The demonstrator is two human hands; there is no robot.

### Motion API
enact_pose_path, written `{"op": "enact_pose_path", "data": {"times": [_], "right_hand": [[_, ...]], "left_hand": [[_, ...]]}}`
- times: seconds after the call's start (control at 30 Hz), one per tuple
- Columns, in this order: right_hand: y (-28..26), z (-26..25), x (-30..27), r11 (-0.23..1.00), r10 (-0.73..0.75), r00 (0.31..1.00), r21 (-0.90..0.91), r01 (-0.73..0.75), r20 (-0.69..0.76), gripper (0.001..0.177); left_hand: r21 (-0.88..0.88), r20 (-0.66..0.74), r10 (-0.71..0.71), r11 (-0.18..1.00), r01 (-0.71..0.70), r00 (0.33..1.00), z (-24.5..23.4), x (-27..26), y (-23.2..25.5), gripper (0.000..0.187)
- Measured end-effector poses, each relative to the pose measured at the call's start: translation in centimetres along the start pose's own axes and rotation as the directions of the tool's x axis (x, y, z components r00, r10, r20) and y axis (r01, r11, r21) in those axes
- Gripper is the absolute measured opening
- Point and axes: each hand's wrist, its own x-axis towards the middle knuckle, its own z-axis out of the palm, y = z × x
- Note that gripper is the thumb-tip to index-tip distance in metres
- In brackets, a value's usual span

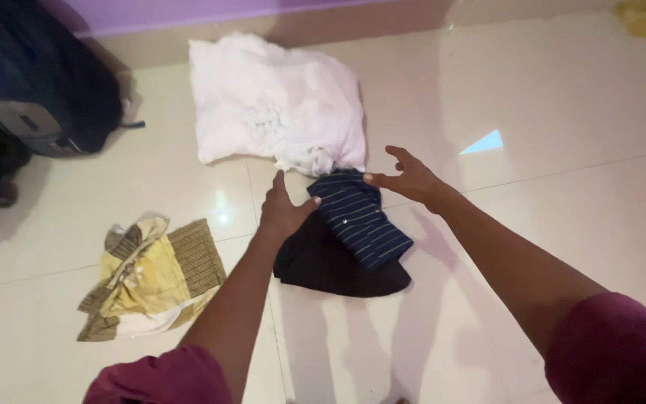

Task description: The person picks up several garments from the floor and a bed, gathers them, and folds each piece by hand, placing them onto a pile on the bed.

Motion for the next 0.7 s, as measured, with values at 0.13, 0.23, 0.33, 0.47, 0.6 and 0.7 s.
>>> {"op": "enact_pose_path", "data": {"times": [0.13,0.23,0.33,0.47,0.6,0.7], "right_hand": [[5.7,3.5,5.5,1.000,0.008,1.000,-0.010,-0.008,0.020,0.119],[10.6,5.4,9.3,0.998,0.025,1.000,-0.051,-0.024,0.003,0.120],[14.4,7.1,12.5,0.993,0.021,0.999,-0.113,-0.023,-0.026,0.122],[18.6,10.0,14.9,0.992,0.106,0.994,-0.062,-0.108,-0.033,0.128],[20.9,12.5,15.2,0.989,0.150,0.988,-0.011,-0.149,0.049,0.130],[21.9,14.3,15.5,0.960,0.280,0.956,-0.060,-0.275,0.094,0.130]], "left_hand": [[-0.015,0.025,-0.117,0.993,0.117,0.993,4.4,1.2,-3.5,0.117],[0.052,0.005,-0.165,0.985,0.164,0.986,6.9,1.5,-5.7,0.118],[0.068,0.035,-0.437,0.898,0.434,0.899,9.2,1.5,-8.2,0.124],[0.080,0.119,-0.647,0.763,0.642,0.753,13.9,2.0,-13.6,0.146],[-0.219,0.337,-0.632,0.669,0.711,0.698,18.4,1.8,-15.8,0.166],[-0.261,0.449,-0.647,0.565,0.782,0.617,20.1,2.2,-13.5,0.163]]}}
